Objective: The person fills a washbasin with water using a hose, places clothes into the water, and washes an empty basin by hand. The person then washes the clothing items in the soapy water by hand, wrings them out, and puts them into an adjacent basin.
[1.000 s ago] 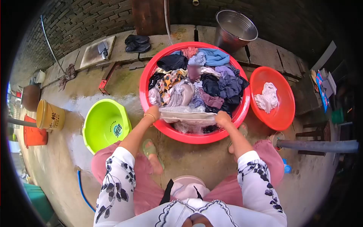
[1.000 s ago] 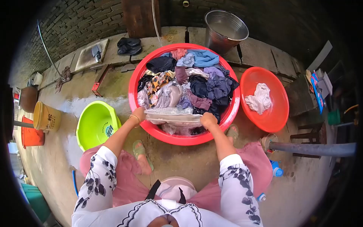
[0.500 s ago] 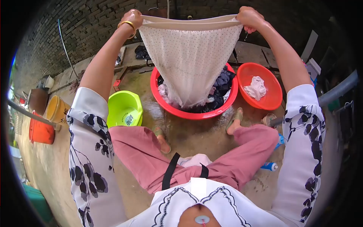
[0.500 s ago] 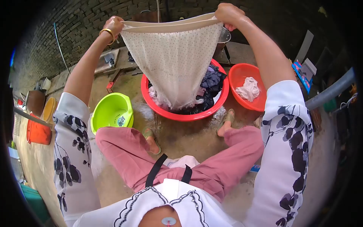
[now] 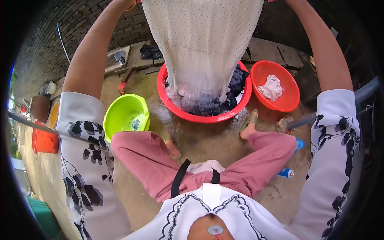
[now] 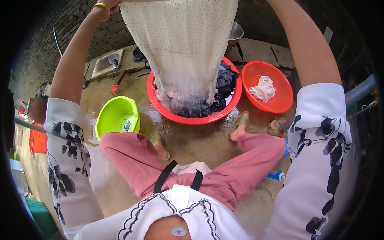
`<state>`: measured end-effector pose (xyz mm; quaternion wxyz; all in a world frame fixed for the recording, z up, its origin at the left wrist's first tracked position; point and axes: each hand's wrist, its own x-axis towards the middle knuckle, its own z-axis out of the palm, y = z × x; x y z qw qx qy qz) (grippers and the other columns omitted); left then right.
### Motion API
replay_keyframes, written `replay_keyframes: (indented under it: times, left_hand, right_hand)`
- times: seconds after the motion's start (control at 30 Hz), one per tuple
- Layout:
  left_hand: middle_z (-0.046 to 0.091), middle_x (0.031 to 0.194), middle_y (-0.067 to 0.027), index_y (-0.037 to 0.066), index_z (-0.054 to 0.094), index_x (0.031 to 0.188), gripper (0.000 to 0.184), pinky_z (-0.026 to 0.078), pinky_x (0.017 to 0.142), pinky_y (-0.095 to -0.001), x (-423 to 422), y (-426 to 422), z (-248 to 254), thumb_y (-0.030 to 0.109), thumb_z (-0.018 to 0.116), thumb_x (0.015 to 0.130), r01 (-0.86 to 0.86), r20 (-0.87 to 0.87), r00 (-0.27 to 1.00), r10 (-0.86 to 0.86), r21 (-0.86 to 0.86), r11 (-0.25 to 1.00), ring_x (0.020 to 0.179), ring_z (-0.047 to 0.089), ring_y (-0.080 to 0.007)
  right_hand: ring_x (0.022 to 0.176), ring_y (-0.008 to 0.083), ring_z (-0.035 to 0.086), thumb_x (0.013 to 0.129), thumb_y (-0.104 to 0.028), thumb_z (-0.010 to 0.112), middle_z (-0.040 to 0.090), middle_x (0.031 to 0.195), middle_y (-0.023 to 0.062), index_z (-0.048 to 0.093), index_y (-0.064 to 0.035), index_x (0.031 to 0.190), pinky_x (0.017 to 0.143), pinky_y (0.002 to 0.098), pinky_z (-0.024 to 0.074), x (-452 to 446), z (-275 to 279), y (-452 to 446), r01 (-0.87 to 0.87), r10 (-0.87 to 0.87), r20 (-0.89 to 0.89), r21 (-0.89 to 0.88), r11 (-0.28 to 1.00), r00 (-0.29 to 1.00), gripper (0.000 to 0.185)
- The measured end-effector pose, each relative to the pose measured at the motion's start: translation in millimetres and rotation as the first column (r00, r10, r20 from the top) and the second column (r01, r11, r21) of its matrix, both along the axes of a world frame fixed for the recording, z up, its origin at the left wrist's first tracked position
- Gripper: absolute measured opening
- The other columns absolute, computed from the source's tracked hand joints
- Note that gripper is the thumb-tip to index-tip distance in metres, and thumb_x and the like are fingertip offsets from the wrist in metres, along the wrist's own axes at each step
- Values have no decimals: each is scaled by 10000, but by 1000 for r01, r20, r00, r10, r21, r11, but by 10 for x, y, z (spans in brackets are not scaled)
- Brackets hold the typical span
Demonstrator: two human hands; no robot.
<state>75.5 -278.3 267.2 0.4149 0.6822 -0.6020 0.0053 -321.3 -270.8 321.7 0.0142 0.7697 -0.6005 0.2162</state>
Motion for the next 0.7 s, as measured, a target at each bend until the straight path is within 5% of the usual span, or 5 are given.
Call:
replay_keyframes:
  times: [0.03, 0.2, 0.27, 0.4, 0.7]
  left_hand:
    - [546, 623, -64, 31, 631, 984, 269, 404, 388, -280, 26, 161, -254, 149, 443, 833, 32, -107, 994, -10, 200, 979, 432, 486, -138]
    - [646, 833, -190, -23, 630, 911, 272, 518, 569, -390, -565, 642, -2089, 142, 455, 783, -43, 108, 993, -52, 722, 690, 638, 652, -299]
    - [618, 1047, -188, 22, 628, 1010, 307, 461, 853, -412, -627, 613, -3095, 198, 486, 801, -213, 370, 919, -138, 758, 616, 978, 600, -328]
    - [353, 1358, -116, 141, 553, 1164, 362, 318, 878, -660, -845, 555, -4645, 229, 532, 813, -93, 270, 929, -255, 834, 543, 1243, 333, -366]
    - [88, 1472, -178, 181, 298, 1383, 620, 223, 892, -718, -1403, 676, -6332, 261, 536, 817, -127, 275, 916, -290, 888, 442, 1307, 116, -472]
  right_hand:
    - [480, 236, 620, 776, -206, 516, 628, 600, 158, 626, -25, 668, 417, 351, 502, -35, -339, -153, 19, -14, -60, 73, 997, 998, 238]
    - [890, 369, 619, 731, -146, 493, 633, 925, 237, 662, 10, 874, 763, 441, 485, 102, -2426, 203, -80, 169, -328, 267, 960, 930, 270]
    - [842, 354, 637, 733, -130, 507, 641, 876, 232, 669, -2, 861, 739, 447, 492, 134, -3509, 112, -120, 218, -271, 336, 934, 938, 243]
    - [1160, 401, 433, 791, -132, 489, 446, 1248, 254, 496, -83, 1193, 854, 579, 384, 434, -5069, 66, -122, 266, -194, 546, 829, 944, 406]
    - [1220, 408, 338, 787, -155, 479, 376, 1305, 212, 432, -126, 1271, 962, 640, 216, 857, -6990, 240, -323, 428, -129, 477, 817, 894, 487]
